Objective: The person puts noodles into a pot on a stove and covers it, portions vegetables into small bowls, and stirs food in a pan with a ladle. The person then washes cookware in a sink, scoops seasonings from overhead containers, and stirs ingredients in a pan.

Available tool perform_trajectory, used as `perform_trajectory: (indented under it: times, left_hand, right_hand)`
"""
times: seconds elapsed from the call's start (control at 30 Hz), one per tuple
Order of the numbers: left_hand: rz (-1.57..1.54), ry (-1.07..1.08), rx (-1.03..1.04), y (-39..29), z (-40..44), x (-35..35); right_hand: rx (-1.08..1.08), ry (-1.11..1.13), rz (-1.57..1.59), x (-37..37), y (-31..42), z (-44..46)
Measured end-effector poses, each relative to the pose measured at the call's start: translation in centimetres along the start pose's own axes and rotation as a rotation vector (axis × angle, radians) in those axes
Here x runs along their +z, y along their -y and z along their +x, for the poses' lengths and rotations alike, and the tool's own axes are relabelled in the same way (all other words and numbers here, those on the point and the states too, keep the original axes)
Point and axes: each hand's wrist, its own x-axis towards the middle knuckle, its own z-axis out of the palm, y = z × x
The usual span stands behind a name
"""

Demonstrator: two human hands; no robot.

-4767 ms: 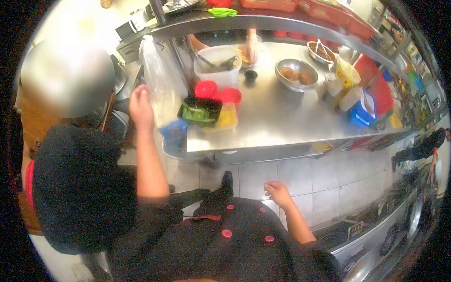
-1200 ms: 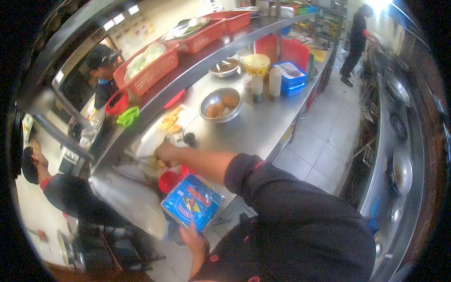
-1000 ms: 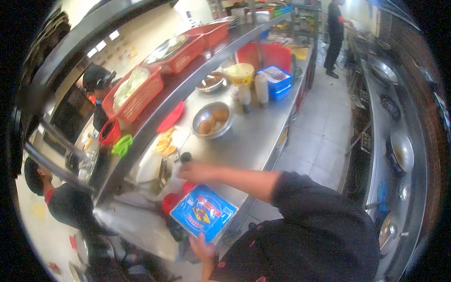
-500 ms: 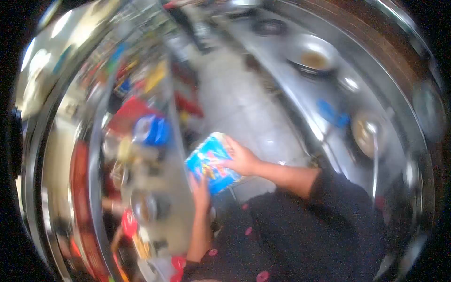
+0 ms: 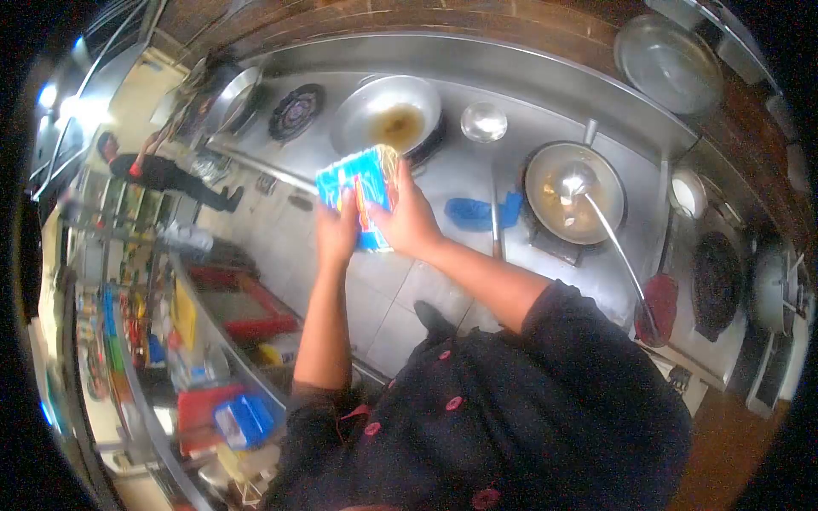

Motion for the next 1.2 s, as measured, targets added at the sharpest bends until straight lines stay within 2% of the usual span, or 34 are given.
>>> perform_trajectory:
  times: [0.1, 0.17, 0.2, 0.3, 0.33, 0.4, 0.5, 0.53, 0.63, 0.67, 0.77, 0.8, 0.83, 0.93, 1.03, 1.07, 1.13, 1.2]
  left_hand:
    - [0.114, 0.046, -0.074, 0.4, 7.7, 3.2]
    - [0.146, 0.058, -0.011, 2.9, 13.4, 5.8]
    - [0.159, 0.063, 0.024, 3.9, 16.2, 6.8]
    - [0.061, 0.055, 0.009, 6.6, 23.6, 9.0]
    - [0.071, 0.099, 0.004, 7.5, 25.5, 9.3]
    - [-0.233, 0.056, -0.12, 10.5, 29.0, 11.3]
    - [-0.568, -0.004, -0.184, 13.6, 33.9, 13.5]
    - [-0.66, -0.01, -0.193, 14.2, 34.8, 14.1]
    - [-0.669, 0.057, -0.255, 15.0, 37.0, 14.1]
    - [-0.599, 0.082, -0.18, 15.2, 37.6, 14.0]
    - [-0.419, 0.178, 0.017, 15.5, 38.7, 13.2]
    - [-0.379, 0.24, 0.06, 15.0, 38.8, 12.8]
    - [-0.337, 0.303, 0.101, 14.8, 38.9, 12.6]
    - [-0.133, 0.384, 0.543, 16.1, 39.7, 13.4]
    - [-0.127, 0.73, 0.488, 16.2, 39.8, 13.6]
    - [0.007, 0.935, 0.435, 15.8, 40.0, 13.3]
    - [0.16, 0.966, 0.544, 15.6, 40.1, 13.9]
    - [0.212, 0.953, 0.699, 15.2, 39.7, 14.1]
  right_hand:
    - [0.018, -0.132, -0.123, 0.2, -2.1, 5.7]
    - [0.106, -0.179, -0.122, 1.1, -3.6, 9.8]
    - [-0.001, -0.269, -0.081, 1.8, -5.8, 12.2]
    - [-0.024, -0.352, 0.091, 4.1, -10.9, 18.5]
    - [0.002, -0.305, 0.106, 3.9, -12.1, 20.5]
    - [0.088, -0.223, 0.164, 3.3, -14.3, 23.6]
    - [0.47, -0.152, 0.26, 1.4, -16.0, 27.2]
    - [0.549, -0.077, 0.075, 0.3, -15.9, 28.1]
    - [0.795, 0.028, 0.233, -3.4, -21.1, 31.1]
    - [0.934, 0.018, 0.374, -3.9, -21.8, 32.7]
    - [1.213, -0.217, 0.454, -3.2, -21.4, 36.9]
    - [1.186, -0.085, 0.525, -2.6, -18.1, 37.4]
    - [1.117, -0.114, 0.436, -2.3, -19.3, 37.8]
    - [0.946, -0.183, 0.11, -1.6, -21.4, 39.8]
    - [0.703, 0.009, -0.307, -2.4, -24.0, 41.2]
    - [0.594, 0.034, -0.442, -1.9, -23.5, 41.6]
    - [0.363, 0.078, -0.706, -0.4, -22.0, 41.7]
    - [0.278, 0.012, -0.799, 0.8, -22.1, 41.9]
